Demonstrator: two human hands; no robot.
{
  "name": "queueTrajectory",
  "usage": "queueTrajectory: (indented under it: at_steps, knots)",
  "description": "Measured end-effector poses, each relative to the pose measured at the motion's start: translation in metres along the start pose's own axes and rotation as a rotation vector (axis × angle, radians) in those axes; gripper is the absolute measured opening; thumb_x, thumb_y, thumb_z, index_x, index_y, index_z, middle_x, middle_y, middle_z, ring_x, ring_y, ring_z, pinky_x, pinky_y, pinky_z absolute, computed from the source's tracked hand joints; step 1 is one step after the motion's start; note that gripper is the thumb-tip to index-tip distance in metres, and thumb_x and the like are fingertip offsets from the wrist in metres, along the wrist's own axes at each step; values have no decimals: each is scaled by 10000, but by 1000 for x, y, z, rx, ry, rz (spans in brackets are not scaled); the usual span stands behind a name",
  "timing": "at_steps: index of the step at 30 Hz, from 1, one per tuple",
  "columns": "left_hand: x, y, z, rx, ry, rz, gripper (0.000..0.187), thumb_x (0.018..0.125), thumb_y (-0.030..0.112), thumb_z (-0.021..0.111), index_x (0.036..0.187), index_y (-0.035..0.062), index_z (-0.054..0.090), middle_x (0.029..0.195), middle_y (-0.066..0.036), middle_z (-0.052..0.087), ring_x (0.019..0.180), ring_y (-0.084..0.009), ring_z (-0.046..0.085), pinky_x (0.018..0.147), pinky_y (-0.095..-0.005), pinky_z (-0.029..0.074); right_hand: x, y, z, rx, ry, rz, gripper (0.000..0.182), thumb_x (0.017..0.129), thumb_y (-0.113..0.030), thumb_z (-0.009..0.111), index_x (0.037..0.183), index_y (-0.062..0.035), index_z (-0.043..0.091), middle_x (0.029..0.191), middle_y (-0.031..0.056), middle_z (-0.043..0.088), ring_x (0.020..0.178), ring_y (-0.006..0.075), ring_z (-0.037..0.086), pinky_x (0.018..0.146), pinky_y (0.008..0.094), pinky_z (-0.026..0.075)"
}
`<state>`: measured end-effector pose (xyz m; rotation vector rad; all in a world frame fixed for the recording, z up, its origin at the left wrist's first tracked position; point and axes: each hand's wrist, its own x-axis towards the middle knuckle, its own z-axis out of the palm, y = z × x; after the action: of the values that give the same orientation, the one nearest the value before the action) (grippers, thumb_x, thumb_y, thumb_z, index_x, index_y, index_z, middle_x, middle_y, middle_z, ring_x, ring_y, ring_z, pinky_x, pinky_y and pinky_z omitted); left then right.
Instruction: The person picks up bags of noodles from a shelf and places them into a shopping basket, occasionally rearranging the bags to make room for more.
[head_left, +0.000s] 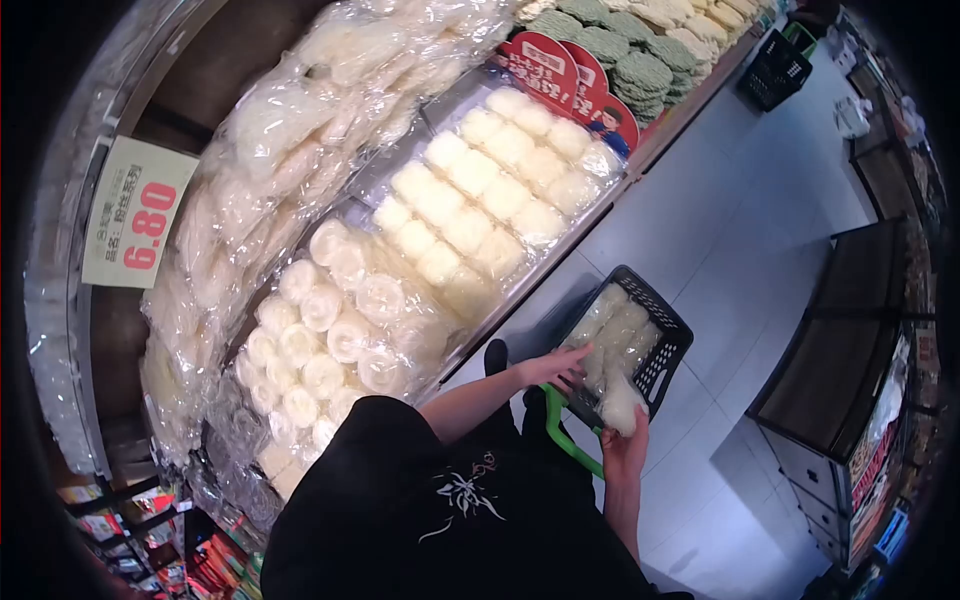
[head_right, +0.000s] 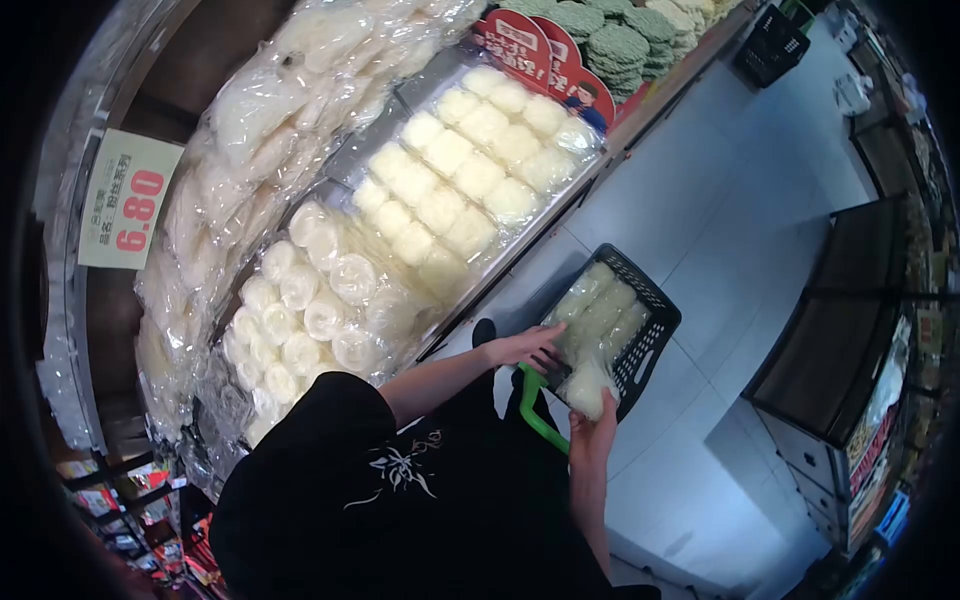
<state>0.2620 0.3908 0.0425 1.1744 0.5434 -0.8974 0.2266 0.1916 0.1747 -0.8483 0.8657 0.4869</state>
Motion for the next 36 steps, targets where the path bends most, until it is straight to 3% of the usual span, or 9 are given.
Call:
queueTrajectory:
  at_steps: [5,11,13,18,23,25,27,30,36]
  knots:
    - [-24,59,-36,-736,-335,221,735,903,651,440,1394,111,344,1202,-108,534,971,-234,582,798,-376,498,-62,35,53,-313,-272,-337,434,885,-162,635,1245,27,482,1086,106,614,944,192,606,834,320,494]
    - [-104,123,-126,-694,-51,744,566,919,363,610,1331,41,393,1191,-106,578,1040,-231,598,886,-390,508,-20,48,74,-1015,-545,-530,344,793,-116,738,1063,21,576,998,91,639,909,151,601,824,290,479]
    - [-128,135,-164,-645,310,711,571,884,234,677,1324,12,388,1229,-125,563,1081,-238,594,908,-409,515,5,48,97,-1164,-572,-572,306,780,-111,748,1009,21,594,913,70,646,841,133,604,788,276,485]
    - [-157,127,-272,-709,540,801,805,787,225,784,1378,-16,293,1287,-155,508,1132,-262,557,849,-404,523,82,68,162,-925,-571,-444,277,782,-56,739,1021,20,620,924,59,669,820,119,624,752,257,494]
    - [-160,111,-378,-460,851,547,761,714,167,826,1300,-50,391,1289,-165,506,1094,-236,567,824,-368,510,124,114,214,-810,-586,-406,351,771,-43,760,1081,6,602,911,56,669,811,122,622,731,262,498]
    - [-142,103,-394,-460,931,736,768,688,147,828,1289,-58,395,1262,-180,516,1096,-239,555,874,-346,485,138,134,221,-829,-436,-355,477,780,-65,762,1202,-11,545,904,57,665,781,136,621,683,264,492]
    - [-139,108,-384,-453,1384,524,795,664,130,824,1296,-52,378,1261,-203,513,1134,-291,544,940,-359,452,140,154,223,-870,-423,-397,533,785,-79,758,1255,-46,510,889,73,654,744,146,606,630,265,473]
    - [-139,114,-370,-378,1599,336,802,670,141,795,1312,-42,351,1283,-235,483,1168,-347,525,982,-407,429,139,176,218,-1042,-453,-492,519,790,-127,748,1260,-104,528,958,140,621,780,167,603,666,294,501]
    - [-118,116,-386,67,1576,-102,831,663,152,758,1361,4,333,1381,-263,351,1313,-456,319,1085,-439,309,137,184,210,-1245,-380,-667,537,779,-173,760,1271,-112,553,983,168,603,746,203,610,677,314,515]
